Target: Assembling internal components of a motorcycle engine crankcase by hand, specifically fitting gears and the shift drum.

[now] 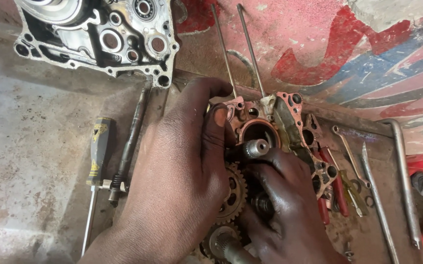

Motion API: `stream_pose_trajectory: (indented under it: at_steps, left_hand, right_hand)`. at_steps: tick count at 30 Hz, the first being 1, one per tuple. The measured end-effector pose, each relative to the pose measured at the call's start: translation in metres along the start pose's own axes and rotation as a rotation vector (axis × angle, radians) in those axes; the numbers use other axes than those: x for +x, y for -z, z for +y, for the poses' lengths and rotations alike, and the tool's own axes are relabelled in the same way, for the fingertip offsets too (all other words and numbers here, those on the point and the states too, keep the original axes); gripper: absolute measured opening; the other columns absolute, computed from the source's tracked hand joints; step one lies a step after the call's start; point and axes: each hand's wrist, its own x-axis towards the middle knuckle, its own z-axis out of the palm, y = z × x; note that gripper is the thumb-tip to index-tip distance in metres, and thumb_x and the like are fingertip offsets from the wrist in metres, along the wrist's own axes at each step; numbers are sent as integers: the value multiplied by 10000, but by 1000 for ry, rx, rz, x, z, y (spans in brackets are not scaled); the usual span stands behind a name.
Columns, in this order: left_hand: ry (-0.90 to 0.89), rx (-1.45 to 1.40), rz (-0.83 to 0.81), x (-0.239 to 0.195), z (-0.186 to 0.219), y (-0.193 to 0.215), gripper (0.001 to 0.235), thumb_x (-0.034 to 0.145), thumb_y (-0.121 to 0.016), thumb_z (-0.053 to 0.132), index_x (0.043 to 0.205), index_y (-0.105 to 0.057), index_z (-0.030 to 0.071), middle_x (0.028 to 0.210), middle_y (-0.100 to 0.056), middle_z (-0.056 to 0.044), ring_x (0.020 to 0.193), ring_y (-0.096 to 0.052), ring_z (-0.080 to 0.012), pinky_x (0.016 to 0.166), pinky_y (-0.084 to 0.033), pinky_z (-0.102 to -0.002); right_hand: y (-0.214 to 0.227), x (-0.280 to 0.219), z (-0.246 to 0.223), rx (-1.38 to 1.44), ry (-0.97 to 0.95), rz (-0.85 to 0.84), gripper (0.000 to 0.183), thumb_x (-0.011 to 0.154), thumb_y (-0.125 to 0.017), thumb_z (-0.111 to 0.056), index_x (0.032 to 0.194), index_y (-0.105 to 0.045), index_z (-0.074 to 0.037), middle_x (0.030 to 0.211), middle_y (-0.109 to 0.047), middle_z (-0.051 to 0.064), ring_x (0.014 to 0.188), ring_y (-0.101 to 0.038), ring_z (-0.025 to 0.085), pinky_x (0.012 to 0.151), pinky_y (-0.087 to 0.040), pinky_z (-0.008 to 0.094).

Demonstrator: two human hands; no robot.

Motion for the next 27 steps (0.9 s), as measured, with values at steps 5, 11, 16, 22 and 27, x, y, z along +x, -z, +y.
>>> stream_pose_trajectory:
  at_steps: [5, 11, 16, 22, 27]
  left_hand:
    - [1, 12, -7, 0, -1, -2, 237, 1012, -398, 217, 1098, -605, 141, 805, -720, -35, 692, -685, -256, 637, -481, -402]
    - [10, 11, -20, 0, -1, -1, 249, 1018, -398, 227, 1129, -602, 140, 731, -701, -8, 647, -689, -227, 618, -485, -395]
    - [12, 26, -20, 0, 0, -3, 264, 1022, -391, 229, 1133, -615, 143, 748, -700, 11, 675, -691, -200, 643, -492, -379]
    - [-2, 84, 2, -1, 0, -6, 291, 1025, -384, 275, 1136, -612, 134, 804, -707, -3, 725, -692, -220, 644, -487, -378]
    - [-9, 57, 4, 0, 2, -6, 302, 1029, -381, 276, 1138, -621, 131, 808, -687, 0, 713, -673, -178, 649, -488, -347]
  right_hand:
    - [-2, 3, 2, 3, -51, -7, 508, 675, -696, -145, 1177, -680, -75, 1324, -581, 95, 1202, -536, 293, 1011, -407, 380]
    - [-2, 5, 8, -36, 0, -29, 612, 556, -712, -164, 1161, -669, -85, 1314, -572, 103, 1211, -538, 307, 1020, -386, 408]
    - [1, 7, 12, -36, 32, -103, 568, 564, -685, -187, 1125, -691, -99, 1315, -581, 88, 1201, -517, 311, 960, -378, 434]
    - [2, 8, 17, -67, 28, -108, 601, 563, -698, -228, 1158, -680, -145, 1300, -597, 47, 1161, -534, 281, 917, -378, 442]
    - [2, 8, 19, -7, 25, -91, 523, 559, -727, -226, 1075, -702, -153, 1277, -627, 11, 1184, -566, 260, 964, -360, 444]
